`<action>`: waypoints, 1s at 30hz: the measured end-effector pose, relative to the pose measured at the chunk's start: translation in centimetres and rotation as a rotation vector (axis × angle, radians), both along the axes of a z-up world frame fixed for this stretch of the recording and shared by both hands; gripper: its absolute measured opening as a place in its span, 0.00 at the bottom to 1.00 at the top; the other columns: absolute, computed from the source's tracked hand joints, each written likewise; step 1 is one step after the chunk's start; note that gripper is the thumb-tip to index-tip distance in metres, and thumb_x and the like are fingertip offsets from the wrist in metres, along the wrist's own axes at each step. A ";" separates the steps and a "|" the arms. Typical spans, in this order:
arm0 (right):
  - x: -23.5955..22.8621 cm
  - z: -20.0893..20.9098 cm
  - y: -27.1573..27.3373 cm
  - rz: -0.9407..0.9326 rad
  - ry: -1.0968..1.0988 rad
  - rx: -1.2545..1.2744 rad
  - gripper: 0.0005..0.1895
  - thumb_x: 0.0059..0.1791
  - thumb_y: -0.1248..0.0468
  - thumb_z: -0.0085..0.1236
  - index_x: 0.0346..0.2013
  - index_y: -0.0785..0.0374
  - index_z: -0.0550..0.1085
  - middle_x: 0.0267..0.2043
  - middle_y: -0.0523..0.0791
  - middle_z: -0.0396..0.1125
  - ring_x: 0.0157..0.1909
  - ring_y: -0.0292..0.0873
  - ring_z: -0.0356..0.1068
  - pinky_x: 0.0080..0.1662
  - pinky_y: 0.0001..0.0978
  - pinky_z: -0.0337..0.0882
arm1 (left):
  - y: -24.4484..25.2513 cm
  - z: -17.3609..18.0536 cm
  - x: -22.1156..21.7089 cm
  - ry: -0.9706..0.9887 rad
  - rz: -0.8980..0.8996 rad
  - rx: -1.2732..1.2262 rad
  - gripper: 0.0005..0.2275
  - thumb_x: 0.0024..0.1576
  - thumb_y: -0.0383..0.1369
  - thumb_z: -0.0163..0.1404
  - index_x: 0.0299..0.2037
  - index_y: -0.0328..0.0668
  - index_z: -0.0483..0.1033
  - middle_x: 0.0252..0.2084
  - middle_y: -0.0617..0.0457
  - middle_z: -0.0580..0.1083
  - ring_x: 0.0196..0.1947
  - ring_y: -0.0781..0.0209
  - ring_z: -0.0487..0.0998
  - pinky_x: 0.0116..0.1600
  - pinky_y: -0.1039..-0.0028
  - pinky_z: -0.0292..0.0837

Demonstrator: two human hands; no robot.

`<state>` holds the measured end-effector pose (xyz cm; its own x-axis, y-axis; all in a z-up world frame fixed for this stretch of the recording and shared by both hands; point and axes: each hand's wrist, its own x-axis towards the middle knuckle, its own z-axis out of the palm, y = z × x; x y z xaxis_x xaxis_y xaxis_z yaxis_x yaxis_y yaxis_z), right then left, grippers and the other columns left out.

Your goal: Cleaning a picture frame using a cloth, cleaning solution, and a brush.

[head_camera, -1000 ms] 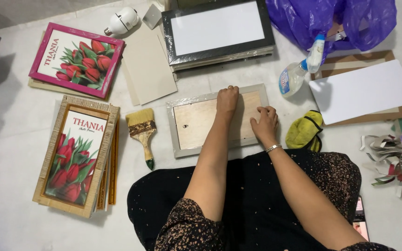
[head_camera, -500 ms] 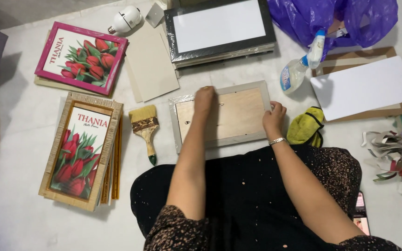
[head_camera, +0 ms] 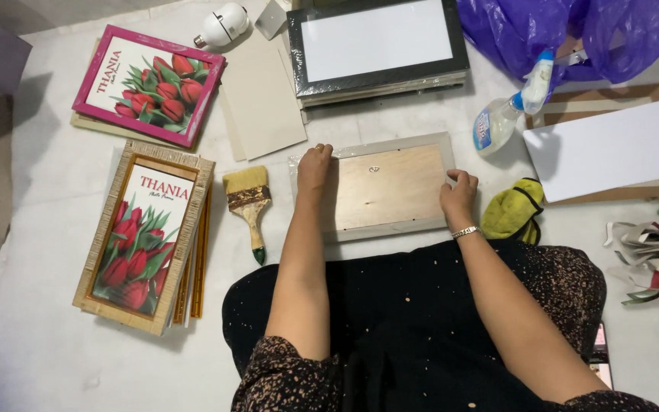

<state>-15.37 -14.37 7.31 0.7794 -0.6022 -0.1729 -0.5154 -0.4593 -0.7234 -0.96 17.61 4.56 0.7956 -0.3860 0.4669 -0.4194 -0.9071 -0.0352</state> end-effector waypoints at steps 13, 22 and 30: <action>-0.4 0.8 0.3 0.033 -0.014 -0.013 0.18 0.45 0.69 0.52 0.51 0.57 0.71 0.57 0.49 0.57 0.65 0.57 0.60 0.67 0.46 0.58 | -0.4 -0.9 0.5 0.123 0.009 0.024 0.04 0.59 0.29 0.46 0.36 0.54 0.67 0.33 0.59 0.70 0.34 0.60 0.77 0.38 0.74 0.74; -1.1 1.4 -0.3 0.142 -0.029 0.005 0.23 0.44 0.66 0.57 0.55 0.59 0.70 0.61 0.53 0.56 0.67 0.61 0.59 0.69 0.48 0.58 | -0.9 -4.6 2.7 0.533 0.105 -0.150 0.03 0.61 0.27 0.49 0.40 0.43 0.75 0.40 0.48 0.76 0.37 0.46 0.82 0.39 0.59 0.81; -1.1 -3.5 -2.7 0.273 0.014 -0.094 0.29 0.42 0.62 0.57 0.59 0.58 0.71 0.64 0.53 0.56 0.67 0.62 0.61 0.68 0.52 0.59 | 7.6 2.3 -9.4 0.608 0.309 -0.726 0.10 0.57 0.29 0.55 0.46 0.35 0.80 0.45 0.39 0.76 0.51 0.38 0.77 0.59 0.54 0.70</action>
